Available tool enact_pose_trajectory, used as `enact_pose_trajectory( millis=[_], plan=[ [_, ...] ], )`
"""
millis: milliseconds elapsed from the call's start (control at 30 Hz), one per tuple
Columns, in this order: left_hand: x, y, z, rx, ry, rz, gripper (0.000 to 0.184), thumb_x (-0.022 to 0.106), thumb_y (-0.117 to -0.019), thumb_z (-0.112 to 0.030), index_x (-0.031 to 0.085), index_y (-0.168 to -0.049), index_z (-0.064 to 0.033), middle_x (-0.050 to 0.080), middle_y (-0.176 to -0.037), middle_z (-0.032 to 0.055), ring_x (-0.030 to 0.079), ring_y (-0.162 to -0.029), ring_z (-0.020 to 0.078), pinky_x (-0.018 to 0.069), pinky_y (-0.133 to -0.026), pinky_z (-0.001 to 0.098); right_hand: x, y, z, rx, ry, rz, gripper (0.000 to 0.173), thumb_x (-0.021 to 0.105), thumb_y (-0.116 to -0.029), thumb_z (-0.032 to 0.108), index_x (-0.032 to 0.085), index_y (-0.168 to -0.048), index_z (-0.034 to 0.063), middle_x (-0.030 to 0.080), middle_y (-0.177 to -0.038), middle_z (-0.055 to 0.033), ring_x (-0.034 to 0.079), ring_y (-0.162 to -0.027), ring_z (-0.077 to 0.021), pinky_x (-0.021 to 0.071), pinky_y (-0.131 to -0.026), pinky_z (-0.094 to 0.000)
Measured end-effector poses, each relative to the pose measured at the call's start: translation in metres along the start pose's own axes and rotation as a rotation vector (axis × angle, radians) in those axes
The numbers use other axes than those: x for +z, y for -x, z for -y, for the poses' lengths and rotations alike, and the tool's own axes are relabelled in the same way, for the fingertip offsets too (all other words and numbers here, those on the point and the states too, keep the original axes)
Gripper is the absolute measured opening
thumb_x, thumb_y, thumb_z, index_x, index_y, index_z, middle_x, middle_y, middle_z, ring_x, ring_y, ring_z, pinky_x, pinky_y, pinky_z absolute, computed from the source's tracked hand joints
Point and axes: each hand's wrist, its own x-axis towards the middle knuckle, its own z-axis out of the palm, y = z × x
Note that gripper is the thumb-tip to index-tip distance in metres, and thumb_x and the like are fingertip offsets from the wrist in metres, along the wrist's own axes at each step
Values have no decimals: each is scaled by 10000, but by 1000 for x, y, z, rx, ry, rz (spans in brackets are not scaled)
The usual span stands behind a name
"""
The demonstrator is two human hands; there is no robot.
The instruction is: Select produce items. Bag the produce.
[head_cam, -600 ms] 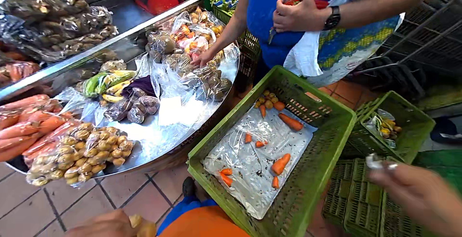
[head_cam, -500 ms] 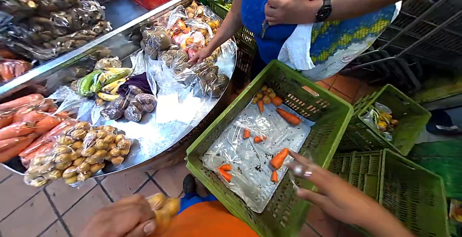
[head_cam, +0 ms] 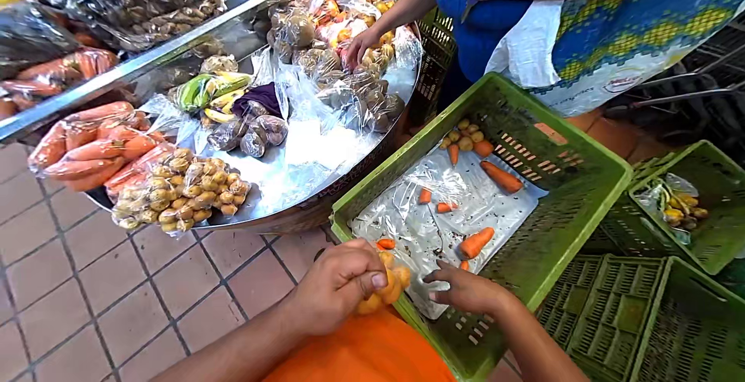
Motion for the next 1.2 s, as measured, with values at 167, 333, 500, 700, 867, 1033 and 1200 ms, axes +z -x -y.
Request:
enact_pose_trajectory(
  millis=[167,333,500,700,867,1033,1200],
  plan=[
    [-2,-3,1,-10,11,-3,346,519,-1073,-280,718,-865,-88,671,-842,-12,621,-873,80,521,-794,254,-9,18,-7,130,85,-10,413,558,-1032,395,671,-1237,54,668,-1192,-219,657,-1079,-384,494,-947,-614],
    [-10,-16,-14,-210,184,-26,293,546,-1036,-232,715,-855,-75,648,-782,-15,603,-732,59,523,-685,239,-10,13,16,-409,-662,-332,651,619,-952,572,564,-1384,88,674,-1313,-93,687,-1129,-249,587,-936,-456],
    [-25,-44,-36,-524,624,-181,318,470,-1088,-219,694,-989,-16,661,-763,69,619,-683,112,546,-673,268,5,1,102,-1061,-1296,131,900,738,-834,635,409,-1549,198,623,-1374,-117,641,-1203,-245,546,-1015,-437],
    [-61,-14,-22,-537,806,-431,518,253,-1138,-300,610,-1295,41,727,-1118,173,700,-1030,216,544,-976,369,25,-15,138,-1166,-1506,355,665,732,-932,328,470,-1522,167,627,-1401,-85,616,-1271,-208,496,-1097,-409],
    [-86,35,18,-565,701,-623,451,373,-1114,-315,551,-1399,-14,666,-1318,127,662,-1165,223,530,-1015,402,37,-43,161,-1069,-1521,317,593,727,-933,333,534,-1464,153,660,-1356,-90,647,-1228,-217,525,-1070,-433],
    [-107,89,55,-564,768,-646,675,503,-1055,-416,317,-1565,-15,540,-1464,185,609,-1248,261,522,-1041,455,22,-82,222,-813,-1407,161,667,715,-952,378,379,-1504,208,657,-1322,-3,660,-1170,-139,572,-996,-393],
    [-186,135,97,-623,944,-767,586,539,-1049,-380,378,-1524,-76,648,-1255,167,669,-1093,259,567,-945,466,12,-110,346,-754,-866,168,1058,747,-921,363,36,-1614,-5,282,-1638,-172,444,-1431,-274,487,-1113,-503]
  ],
)
